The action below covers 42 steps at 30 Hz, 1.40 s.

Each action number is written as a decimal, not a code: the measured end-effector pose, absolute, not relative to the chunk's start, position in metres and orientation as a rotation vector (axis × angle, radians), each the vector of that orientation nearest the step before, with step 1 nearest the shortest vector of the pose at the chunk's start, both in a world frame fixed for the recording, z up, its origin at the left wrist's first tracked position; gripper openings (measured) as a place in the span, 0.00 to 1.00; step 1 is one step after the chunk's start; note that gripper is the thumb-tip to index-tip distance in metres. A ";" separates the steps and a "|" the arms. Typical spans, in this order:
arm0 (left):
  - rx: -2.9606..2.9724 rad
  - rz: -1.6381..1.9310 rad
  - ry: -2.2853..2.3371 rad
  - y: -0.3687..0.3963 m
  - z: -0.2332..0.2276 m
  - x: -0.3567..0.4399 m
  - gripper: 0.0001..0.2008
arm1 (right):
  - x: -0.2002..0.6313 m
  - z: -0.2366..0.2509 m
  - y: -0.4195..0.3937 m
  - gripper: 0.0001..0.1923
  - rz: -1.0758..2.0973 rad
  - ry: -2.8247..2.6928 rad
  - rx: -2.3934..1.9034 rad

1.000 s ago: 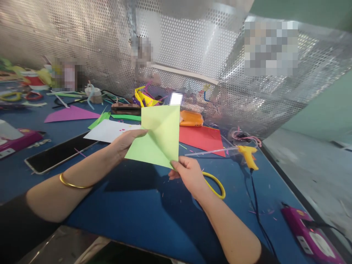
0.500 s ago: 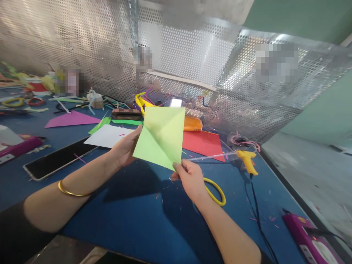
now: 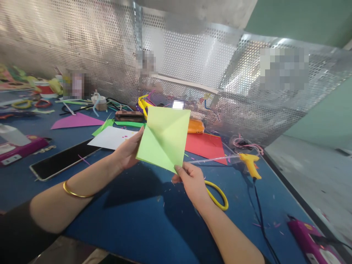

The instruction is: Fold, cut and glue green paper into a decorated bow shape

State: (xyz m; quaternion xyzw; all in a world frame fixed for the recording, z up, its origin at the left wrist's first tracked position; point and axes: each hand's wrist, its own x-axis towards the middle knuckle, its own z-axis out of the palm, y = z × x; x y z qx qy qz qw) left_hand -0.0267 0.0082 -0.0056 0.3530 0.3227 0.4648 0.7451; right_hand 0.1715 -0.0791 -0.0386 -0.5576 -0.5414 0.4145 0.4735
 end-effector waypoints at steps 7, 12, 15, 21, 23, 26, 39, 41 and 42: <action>0.651 1.026 0.714 0.006 0.001 -0.024 0.22 | 0.171 -0.040 -0.079 0.20 1.116 -1.213 -1.322; 0.669 1.019 0.686 0.006 0.001 -0.024 0.22 | 0.170 -0.039 -0.079 0.20 1.136 -1.191 -1.304; 0.661 1.021 0.692 0.007 0.000 -0.024 0.23 | 0.170 -0.039 -0.080 0.20 1.147 -1.178 -1.294; 0.636 1.008 0.665 0.013 -0.006 -0.027 0.22 | 0.170 -0.041 -0.080 0.20 1.280 -1.062 -1.254; 0.645 1.000 0.659 0.014 -0.007 -0.027 0.21 | 0.170 -0.041 -0.080 0.20 1.296 -1.044 -1.251; 0.659 0.997 0.662 0.015 -0.008 -0.027 0.21 | 0.171 -0.041 -0.079 0.20 1.276 -1.065 -1.258; 0.808 1.037 1.013 0.006 0.000 -0.030 0.11 | 0.169 -0.044 -0.080 0.23 0.963 -1.473 -1.322; 0.817 1.032 1.045 0.003 0.003 -0.029 0.11 | 0.177 -0.035 -0.077 0.33 0.522 -1.423 -1.380; 0.831 1.024 1.057 0.001 0.005 -0.029 0.11 | 0.182 -0.028 -0.075 0.37 0.289 -1.416 -1.406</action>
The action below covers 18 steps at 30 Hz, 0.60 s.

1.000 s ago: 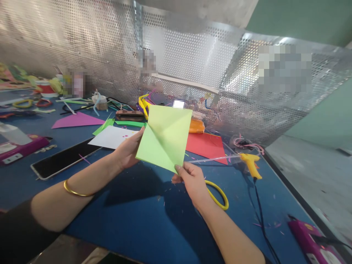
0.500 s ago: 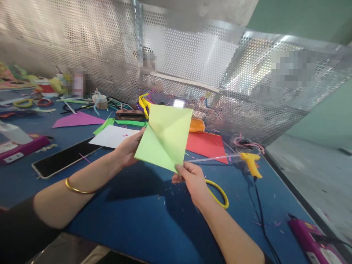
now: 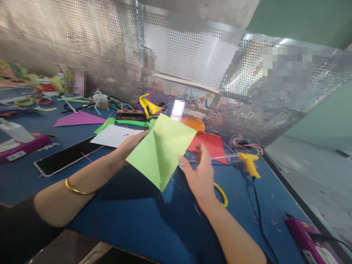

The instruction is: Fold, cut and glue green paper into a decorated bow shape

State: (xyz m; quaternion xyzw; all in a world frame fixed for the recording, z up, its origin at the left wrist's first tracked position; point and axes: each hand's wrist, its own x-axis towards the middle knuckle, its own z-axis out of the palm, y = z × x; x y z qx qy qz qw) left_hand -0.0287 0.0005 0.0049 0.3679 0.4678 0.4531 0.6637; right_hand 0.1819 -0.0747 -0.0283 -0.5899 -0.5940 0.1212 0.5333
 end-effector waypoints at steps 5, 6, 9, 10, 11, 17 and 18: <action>0.949 0.950 1.121 -0.012 0.016 -0.025 0.13 | 0.198 0.011 -0.058 0.26 -0.199 -1.687 -1.506; 0.977 0.935 1.147 -0.014 0.017 -0.025 0.13 | 0.197 0.016 -0.054 0.22 -0.161 -1.745 -1.536; 1.048 0.899 1.184 -0.015 0.019 -0.026 0.13 | 0.191 0.020 -0.045 0.17 -0.083 -1.816 -1.575; 1.054 0.892 1.180 -0.014 0.019 -0.027 0.13 | 0.188 0.018 -0.043 0.16 -0.099 -1.806 -1.558; 1.050 0.892 1.177 -0.014 0.018 -0.027 0.13 | 0.185 0.015 -0.041 0.17 -0.126 -1.791 -1.524; 0.960 0.883 1.160 -0.009 0.015 -0.028 0.13 | 0.186 -0.002 -0.041 0.20 -0.138 -1.726 -1.299; 0.940 0.869 1.150 -0.008 0.015 -0.028 0.13 | 0.188 -0.004 -0.041 0.20 -0.117 -1.710 -1.309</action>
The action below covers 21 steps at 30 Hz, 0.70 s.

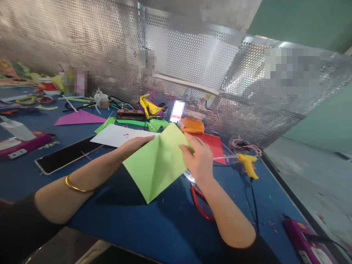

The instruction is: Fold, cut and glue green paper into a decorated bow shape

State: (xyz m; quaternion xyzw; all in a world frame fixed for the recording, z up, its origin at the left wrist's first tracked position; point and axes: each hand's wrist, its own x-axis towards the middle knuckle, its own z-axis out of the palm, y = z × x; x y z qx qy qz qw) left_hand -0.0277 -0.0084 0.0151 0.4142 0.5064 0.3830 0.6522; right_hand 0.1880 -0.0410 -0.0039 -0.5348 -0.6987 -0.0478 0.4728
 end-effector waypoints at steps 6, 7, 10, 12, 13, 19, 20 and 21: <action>0.833 0.803 1.121 -0.009 0.018 -0.027 0.13 | 0.193 -0.008 -0.039 0.21 0.038 -1.612 -1.373; 0.822 0.797 1.118 -0.010 0.018 -0.028 0.13 | 0.193 -0.008 -0.039 0.21 0.093 -1.590 -1.382; 0.795 0.786 1.088 -0.011 0.019 -0.029 0.14 | 0.192 -0.007 -0.038 0.21 0.282 -1.521 -1.386; 0.787 0.779 1.049 -0.012 0.019 -0.029 0.13 | 0.191 -0.008 -0.038 0.21 0.411 -1.458 -1.343; 0.783 0.776 1.030 -0.012 0.019 -0.030 0.13 | 0.191 -0.008 -0.037 0.21 0.472 -1.417 -1.316; 0.720 0.723 0.922 -0.005 0.013 -0.034 0.10 | 0.192 -0.013 -0.033 0.22 0.676 -1.265 -1.242; 0.714 0.710 0.900 -0.004 0.012 -0.035 0.10 | 0.193 -0.013 -0.033 0.22 0.688 -1.261 -1.237; 0.713 0.698 0.882 -0.003 0.011 -0.035 0.09 | 0.193 -0.014 -0.032 0.21 0.698 -1.257 -1.234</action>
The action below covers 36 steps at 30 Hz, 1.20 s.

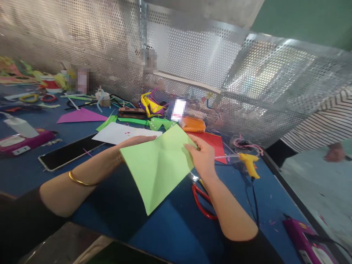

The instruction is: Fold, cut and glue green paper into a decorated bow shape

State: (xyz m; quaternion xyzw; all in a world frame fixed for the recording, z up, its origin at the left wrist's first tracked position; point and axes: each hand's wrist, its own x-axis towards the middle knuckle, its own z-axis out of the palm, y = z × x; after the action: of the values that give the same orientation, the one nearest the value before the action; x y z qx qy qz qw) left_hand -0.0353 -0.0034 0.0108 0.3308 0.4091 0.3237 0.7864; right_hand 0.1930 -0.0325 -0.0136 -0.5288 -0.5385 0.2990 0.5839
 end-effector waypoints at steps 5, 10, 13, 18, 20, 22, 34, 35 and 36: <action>0.705 0.672 0.873 -0.005 0.013 -0.036 0.09 | 0.194 -0.015 -0.032 0.21 0.708 -1.261 -1.210; 0.659 0.673 0.886 -0.007 0.014 -0.034 0.09 | 0.196 -0.017 -0.032 0.21 0.505 -1.364 -1.245; 0.685 0.712 0.882 -0.003 0.009 -0.034 0.07 | 0.196 -0.017 -0.032 0.21 0.387 -1.414 -1.250; 0.744 0.704 0.883 0.005 0.001 -0.035 0.08 | 0.195 -0.017 -0.034 0.20 0.204 -1.524 -1.276; 0.752 0.723 0.895 0.005 0.001 -0.035 0.09 | 0.196 -0.017 -0.034 0.20 0.163 -1.567 -1.279; 0.743 0.741 0.908 0.004 0.002 -0.035 0.09 | 0.197 -0.018 -0.034 0.20 0.139 -1.628 -1.293; 0.880 0.722 0.986 0.000 0.003 -0.038 0.10 | 0.194 -0.012 -0.036 0.30 0.267 -1.831 -1.488; 0.899 0.716 1.016 0.000 0.004 -0.038 0.11 | 0.194 -0.012 -0.036 0.28 0.370 -1.777 -1.475; 0.904 0.708 1.026 0.000 0.004 -0.037 0.12 | 0.194 -0.011 -0.036 0.27 0.470 -1.715 -1.461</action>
State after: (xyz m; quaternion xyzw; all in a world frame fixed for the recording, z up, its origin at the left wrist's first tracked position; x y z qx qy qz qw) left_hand -0.0371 -0.0002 0.0040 0.4085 0.4637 0.3199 0.7181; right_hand 0.1940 -0.0357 -0.0113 -0.5797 -0.6805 0.1865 0.4076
